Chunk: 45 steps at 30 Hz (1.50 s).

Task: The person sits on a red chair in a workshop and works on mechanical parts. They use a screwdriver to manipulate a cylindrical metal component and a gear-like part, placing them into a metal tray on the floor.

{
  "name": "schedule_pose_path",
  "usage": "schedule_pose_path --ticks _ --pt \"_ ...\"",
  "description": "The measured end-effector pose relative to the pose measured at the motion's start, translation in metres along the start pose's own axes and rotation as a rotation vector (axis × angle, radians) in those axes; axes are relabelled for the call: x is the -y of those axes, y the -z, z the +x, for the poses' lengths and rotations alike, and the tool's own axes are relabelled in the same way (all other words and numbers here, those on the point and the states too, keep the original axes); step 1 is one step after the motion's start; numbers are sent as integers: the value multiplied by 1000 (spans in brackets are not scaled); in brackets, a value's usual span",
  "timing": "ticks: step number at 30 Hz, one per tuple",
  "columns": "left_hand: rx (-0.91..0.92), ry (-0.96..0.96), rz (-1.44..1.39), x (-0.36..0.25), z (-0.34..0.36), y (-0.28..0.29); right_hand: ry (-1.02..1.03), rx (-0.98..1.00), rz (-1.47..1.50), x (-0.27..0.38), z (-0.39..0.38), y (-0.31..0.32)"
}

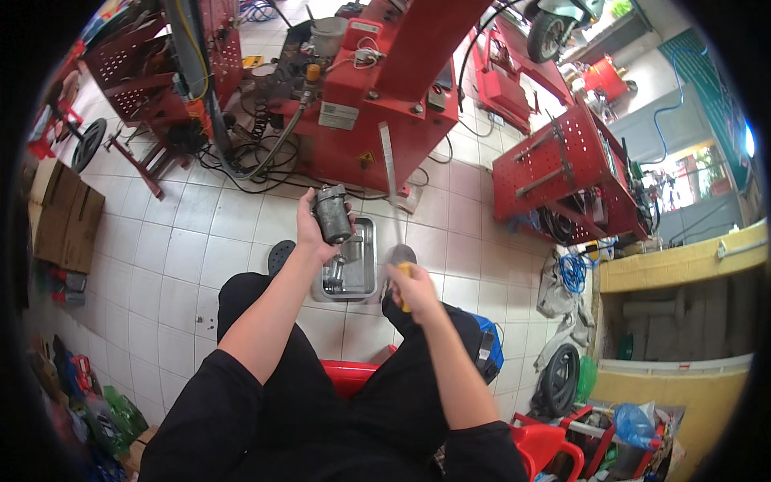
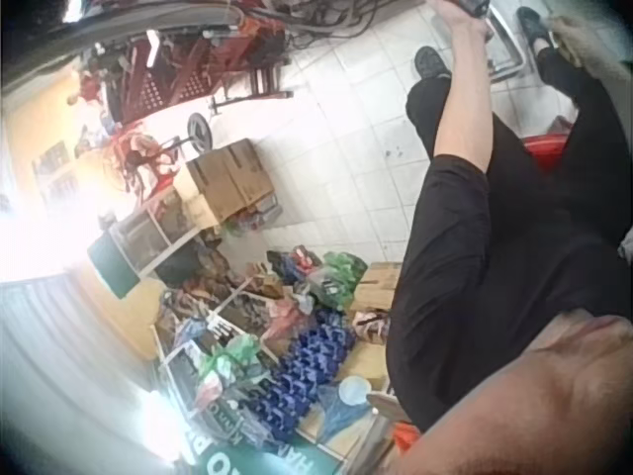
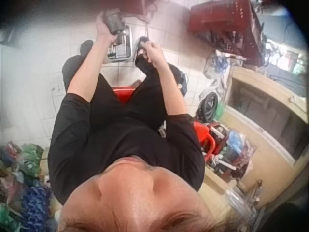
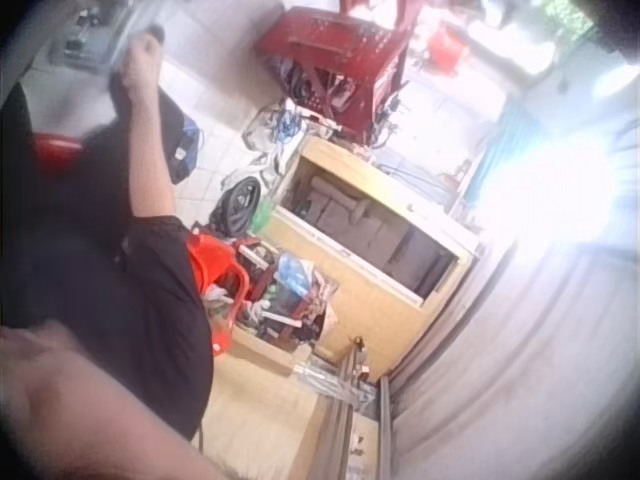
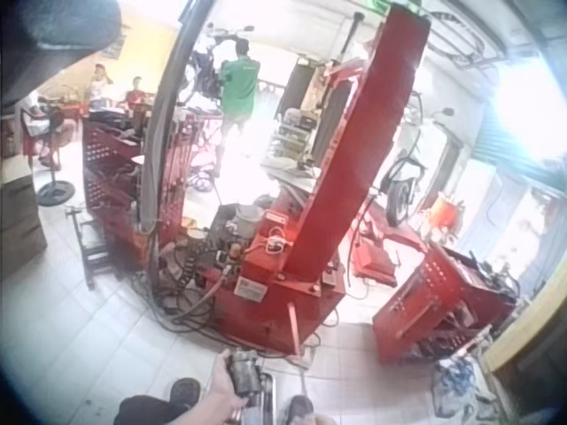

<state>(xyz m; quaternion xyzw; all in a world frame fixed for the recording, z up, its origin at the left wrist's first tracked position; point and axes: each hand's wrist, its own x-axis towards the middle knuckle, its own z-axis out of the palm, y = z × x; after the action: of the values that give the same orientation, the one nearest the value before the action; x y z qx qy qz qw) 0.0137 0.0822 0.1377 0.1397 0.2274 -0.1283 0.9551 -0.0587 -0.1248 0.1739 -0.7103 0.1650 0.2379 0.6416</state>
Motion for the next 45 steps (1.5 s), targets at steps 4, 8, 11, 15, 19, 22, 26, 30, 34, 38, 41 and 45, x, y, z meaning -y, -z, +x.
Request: schedule_pose_path --ticks 4,8,11,15,19,22,26,30,34,38,41,45 --pt "53 -68 -30 -22 -2 -2 115 -55 -18 -24 -7 -49" --pt "45 -169 -77 -42 8 16 42 180 -12 -23 -31 -54" --pt "14 -213 -111 -49 11 16 35 255 -162 -28 -32 -48" --pt "-5 -286 -66 -47 12 12 -5 187 -215 -29 -30 -44" --pt "-29 -345 -24 -46 11 13 -25 117 -316 -28 -26 -38" --pt "-22 -349 -11 -44 12 13 28 145 -380 -33 -19 -33" --pt "-15 -320 49 -36 15 12 130 244 -226 -34 -13 -44" --pt "-14 -237 51 -28 15 14 60 263 -84 -44 7 -41" --pt "5 -195 36 -28 13 15 207 207 -113 -51 11 -48" --pt "-2 -201 8 -25 15 12 172 118 -4 -34 15 -63" --pt "10 -186 34 -23 18 18 104 121 26 -49 26 -57" --pt "-66 -241 82 -24 23 24 145 130 -162 -57 27 -54"
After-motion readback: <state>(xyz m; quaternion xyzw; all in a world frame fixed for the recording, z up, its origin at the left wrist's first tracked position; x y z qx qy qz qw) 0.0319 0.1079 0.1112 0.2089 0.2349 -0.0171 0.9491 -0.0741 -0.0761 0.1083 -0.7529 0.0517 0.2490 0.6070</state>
